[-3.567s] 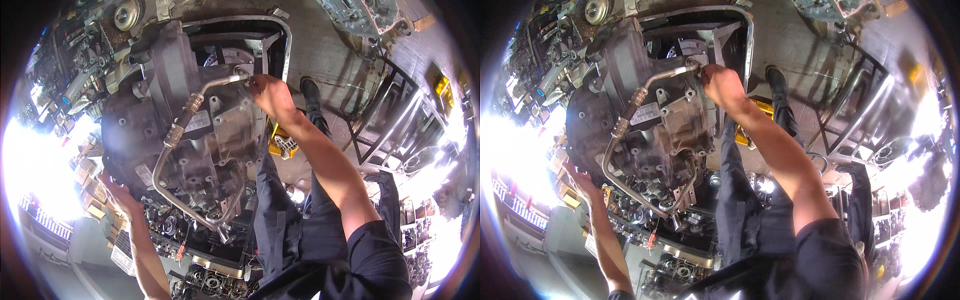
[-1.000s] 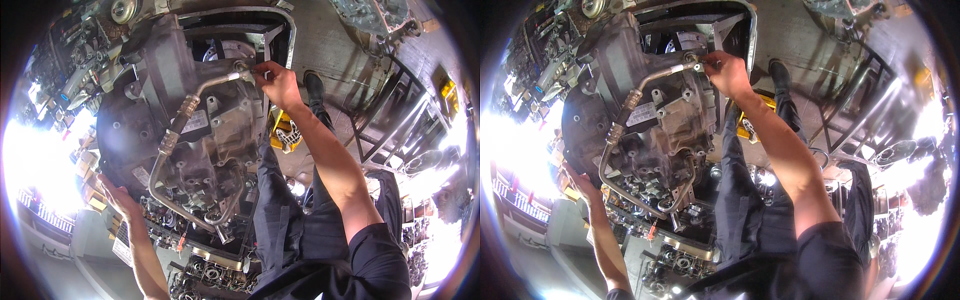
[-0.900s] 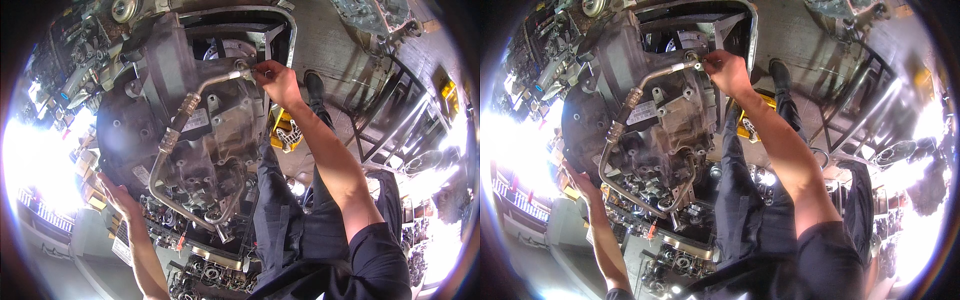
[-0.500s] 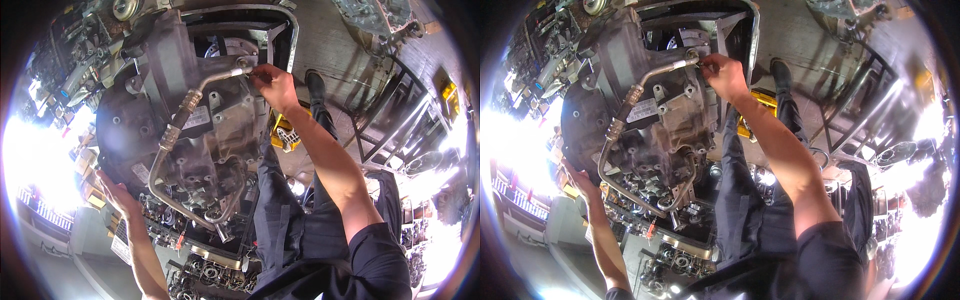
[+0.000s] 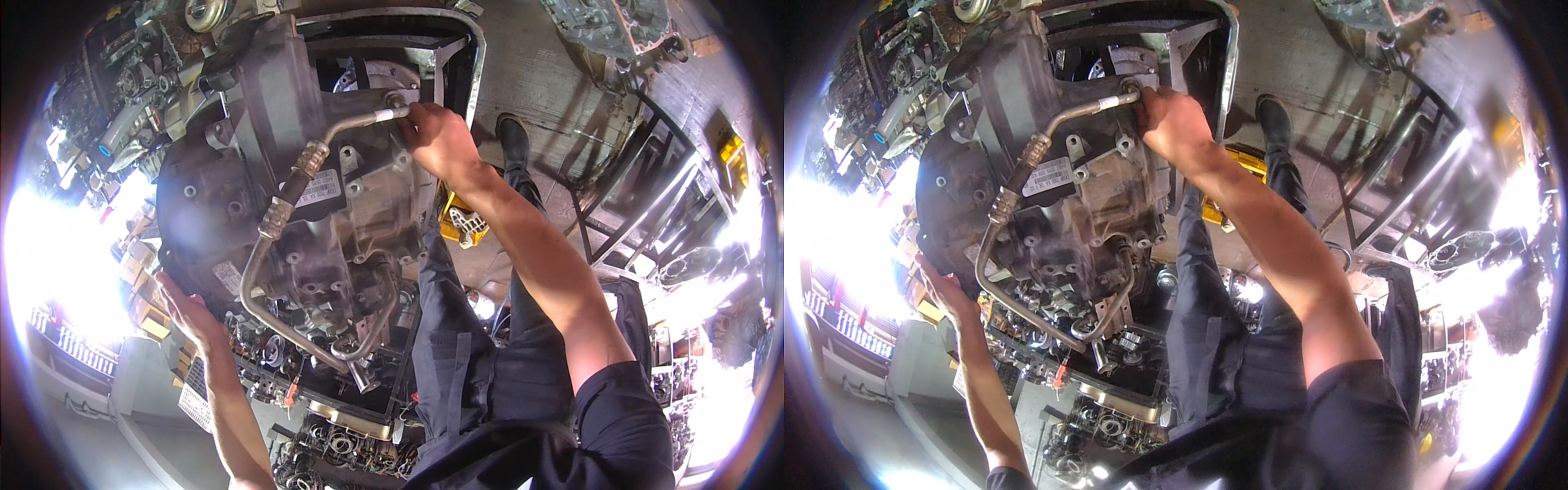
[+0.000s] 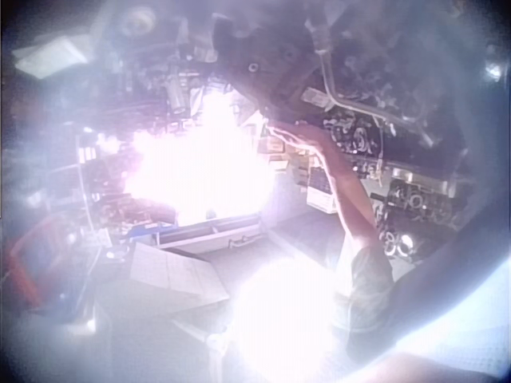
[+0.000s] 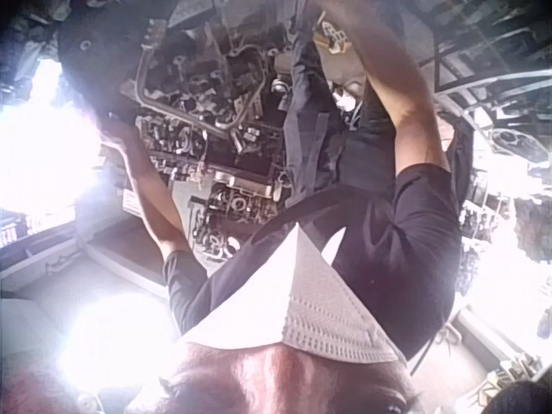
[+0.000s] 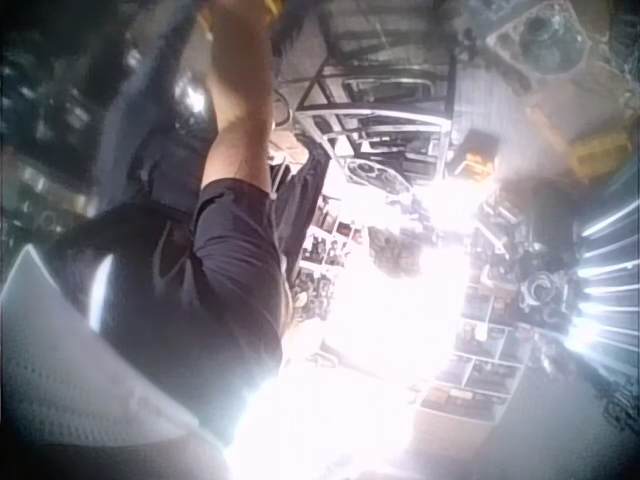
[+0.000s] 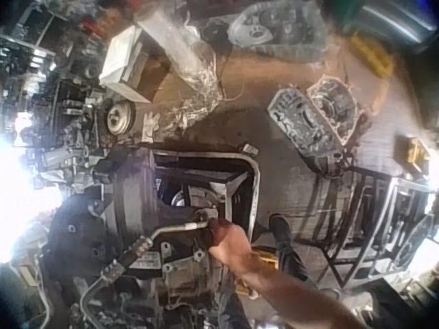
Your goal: The person assembles a transmission by inserting bolts into the casing, attaching a metal pipe, and tightening fasteners. They handle bolts, washers, and a metal pipe while working on the transmission casing in a workshop.
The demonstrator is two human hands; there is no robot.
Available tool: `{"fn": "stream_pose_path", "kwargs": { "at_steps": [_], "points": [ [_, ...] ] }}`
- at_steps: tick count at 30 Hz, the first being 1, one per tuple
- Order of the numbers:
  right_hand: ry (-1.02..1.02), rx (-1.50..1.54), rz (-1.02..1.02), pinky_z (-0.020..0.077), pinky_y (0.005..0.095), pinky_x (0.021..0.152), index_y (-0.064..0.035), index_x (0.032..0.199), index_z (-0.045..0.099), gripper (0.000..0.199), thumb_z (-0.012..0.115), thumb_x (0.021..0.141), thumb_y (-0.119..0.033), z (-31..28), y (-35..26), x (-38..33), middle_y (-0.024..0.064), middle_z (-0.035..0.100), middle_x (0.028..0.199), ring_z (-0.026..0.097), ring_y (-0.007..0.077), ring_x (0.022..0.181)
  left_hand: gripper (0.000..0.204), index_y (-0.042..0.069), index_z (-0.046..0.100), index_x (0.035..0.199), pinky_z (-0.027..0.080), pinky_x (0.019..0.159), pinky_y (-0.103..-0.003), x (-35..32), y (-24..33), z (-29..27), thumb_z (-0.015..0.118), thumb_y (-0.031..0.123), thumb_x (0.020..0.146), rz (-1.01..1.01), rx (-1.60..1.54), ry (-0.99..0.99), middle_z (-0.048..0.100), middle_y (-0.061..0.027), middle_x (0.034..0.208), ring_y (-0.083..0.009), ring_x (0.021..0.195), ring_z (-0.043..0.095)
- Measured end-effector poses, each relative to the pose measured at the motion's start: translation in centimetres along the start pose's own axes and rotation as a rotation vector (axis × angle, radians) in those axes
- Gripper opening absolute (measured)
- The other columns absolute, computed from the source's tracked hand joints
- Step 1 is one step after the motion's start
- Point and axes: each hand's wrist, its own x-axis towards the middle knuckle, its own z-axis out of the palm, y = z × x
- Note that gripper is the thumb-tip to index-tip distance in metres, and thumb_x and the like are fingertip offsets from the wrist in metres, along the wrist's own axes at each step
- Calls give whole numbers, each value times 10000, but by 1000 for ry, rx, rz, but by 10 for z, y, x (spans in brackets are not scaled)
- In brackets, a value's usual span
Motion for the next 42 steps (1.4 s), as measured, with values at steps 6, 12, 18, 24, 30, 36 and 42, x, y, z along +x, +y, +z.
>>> {"fn": "stream_pose_path", "kwargs": {
  "at_steps": [6, 12, 18, 24, 30, 36, 42],
  "points": [
    [-110, -55, 30, 550, 523, 777, -17, 983, 617, 212, 586, 965, -226, -5, -3, 2, 235, 682, 951, 676, 444, 896, 768, 36, 536, 1465, 281, 571, -240, -4, 4, 0, 500, 655, 1012, -6, 23, -7, 508, 25, 946, -49, 658, 317],
    [-177, -42, 22, 576, 512, 783, -38, 1031, 663, 272, 561, 940, -273, -10, -1, 6, 228, 720, 947, 701, 425, 895, 784, 39, 508, 1495, 340, 677, -259, -3, 4, -1, 470, 660, 1019, -10, 58, -30, 568, 4, 1241, -87, 772, 384],
    [-243, -84, 61, 571, 518, 784, -51, 1009, 698, 323, 542, 942, -325, -4, 7, 14, 229, 723, 910, 698, 442, 883, 808, 63, 440, 1551, 402, 877, -312, 5, 0, -2, 454, 670, 1018, -57, 91, -59, 505, -46, 1488, -156, 1042, 507],
    [-39, 91, 171, 553, 538, 786, -12, 951, 673, 339, 547, 954, -326, 5, 12, 7, 257, 712, 923, 679, 478, 890, 849, 68, 378, 1579, 285, 1173, -484, 3, 2, -2, 459, 688, 1005, -52, 35, -54, 420, -111, 1562, -270, 1416, 411],
    [-94, -37, 22, 540, 514, 766, -5, 962, 657, 272, 576, 966, -265, 7, 9, 7, 230, 697, 896, 679, 449, 880, 727, 77, 534, 1433, 254, 782, -329, 8, -3, 1, 528, 657, 994, 5, -31, -12, 387, -7, 1059, -133, 896, 320],
    [-133, 66, 197, 555, 504, 784, -16, 953, 674, 334, 562, 959, -331, -5, 5, 6, 232, 711, 958, 684, 449, 909, 683, 94, 595, 1413, 264, 571, -229, 3, 0, 8, 524, 638, 1007, 72, -69, 32, 490, 66, 835, -39, 631, 330],
    [-214, -78, 87, 559, 514, 808, -28, 954, 685, 313, 516, 982, -291, -3, 2, 15, 231, 706, 968, 685, 443, 922, 780, 91, 429, 1548, 282, 1003, -419, -3, 12, 4, 472, 658, 1013, 14, 6, -122, 511, -53, 1398, -179, 1179, 430]
  ]
}}
